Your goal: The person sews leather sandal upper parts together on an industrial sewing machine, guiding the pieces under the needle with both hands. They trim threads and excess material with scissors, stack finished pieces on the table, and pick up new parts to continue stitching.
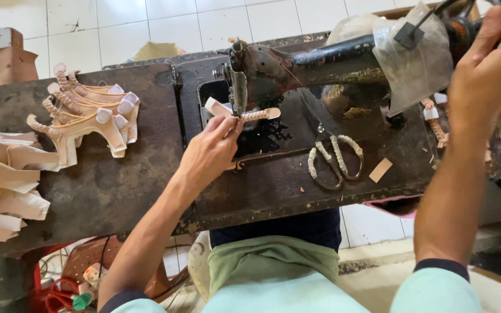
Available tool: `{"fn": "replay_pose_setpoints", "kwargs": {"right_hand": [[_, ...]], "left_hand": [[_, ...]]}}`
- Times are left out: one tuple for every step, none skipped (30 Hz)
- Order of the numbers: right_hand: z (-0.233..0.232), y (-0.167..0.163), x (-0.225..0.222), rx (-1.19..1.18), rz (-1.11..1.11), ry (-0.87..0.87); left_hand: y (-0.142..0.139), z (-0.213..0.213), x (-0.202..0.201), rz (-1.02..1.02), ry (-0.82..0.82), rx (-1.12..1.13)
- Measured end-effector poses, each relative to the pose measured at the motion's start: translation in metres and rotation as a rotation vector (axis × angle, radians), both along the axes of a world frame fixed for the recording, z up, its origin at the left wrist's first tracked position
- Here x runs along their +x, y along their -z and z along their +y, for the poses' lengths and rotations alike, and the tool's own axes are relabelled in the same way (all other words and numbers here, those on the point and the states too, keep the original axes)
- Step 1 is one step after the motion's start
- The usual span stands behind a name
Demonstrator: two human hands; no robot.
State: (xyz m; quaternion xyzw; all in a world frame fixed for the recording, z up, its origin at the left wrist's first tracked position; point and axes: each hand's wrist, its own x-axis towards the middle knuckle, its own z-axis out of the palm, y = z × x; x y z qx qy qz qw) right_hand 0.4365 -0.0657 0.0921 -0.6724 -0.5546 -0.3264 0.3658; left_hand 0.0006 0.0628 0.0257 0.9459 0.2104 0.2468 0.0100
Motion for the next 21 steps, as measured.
{"fn": "replay_pose_setpoints", "kwargs": {"right_hand": [[0.000,0.003,-0.008,0.072,-0.070,0.028],[-0.001,0.005,-0.016,0.146,-0.145,0.057],[-0.003,0.005,-0.024,0.192,-0.012,-0.026],[-0.006,0.005,-0.032,0.241,0.119,-0.112],[-0.009,0.005,-0.042,0.286,0.249,-0.205],[-0.012,0.001,-0.049,0.302,0.124,-0.133],[-0.017,-0.003,-0.058,0.307,0.004,-0.061],[-0.022,-0.005,-0.070,0.308,-0.113,0.010],[-0.019,-0.001,-0.089,0.321,0.040,-0.104],[-0.013,0.005,-0.112,0.333,0.195,-0.231],[-0.008,0.011,-0.133,0.031,0.067,-0.292],[0.000,0.020,-0.156,-0.269,-0.065,-0.348],[0.010,0.030,-0.176,-0.568,-0.205,-0.399],[0.029,0.041,-0.191,-0.318,-0.237,-0.573],[0.046,0.048,-0.196,-0.399,-0.054,-0.665],[0.060,0.056,-0.201,-0.477,0.135,-0.752],[0.067,0.063,-0.202,-0.487,0.172,-0.749],[0.075,0.068,-0.200,-0.495,0.205,-0.748],[0.079,0.073,-0.198,-0.508,0.240,-0.745],[0.082,0.076,-0.195,-0.508,0.249,-0.747],[0.083,0.080,-0.192,-0.512,0.261,-0.751]], "left_hand": [[0.000,0.000,-0.001,0.006,0.008,-0.009],[0.001,0.002,-0.002,0.009,0.016,-0.016],[0.001,0.004,-0.004,0.010,0.023,-0.016],[0.001,0.006,-0.005,0.012,0.039,-0.012],[0.002,0.007,-0.005,0.011,0.053,-0.008],[0.003,0.007,-0.006,0.010,0.063,-0.010],[0.005,0.007,-0.006,0.017,0.062,-0.003],[0.006,0.008,-0.007,0.026,0.064,0.005],[0.006,0.009,-0.007,0.035,0.065,0.019],[0.007,0.010,-0.007,0.045,0.068,0.022],[0.007,0.011,-0.007,0.055,0.074,0.023],[0.007,0.011,-0.007,0.063,0.080,0.025],[0.007,0.011,-0.007,0.066,0.080,0.031],[0.006,0.010,-0.007,0.070,0.079,0.035],[0.006,0.009,-0.008,0.078,0.079,0.033],[0.005,0.008,-0.009,0.120,0.074,0.027],[0.004,0.007,-0.009,0.159,0.066,0.025],[0.003,0.008,-0.009,0.196,0.056,0.025],[0.003,0.008,-0.009,0.162,0.062,0.046],[0.002,0.008,-0.009,0.128,0.066,0.058],[0.002,0.006,-0.009,0.096,0.068,0.066]]}}
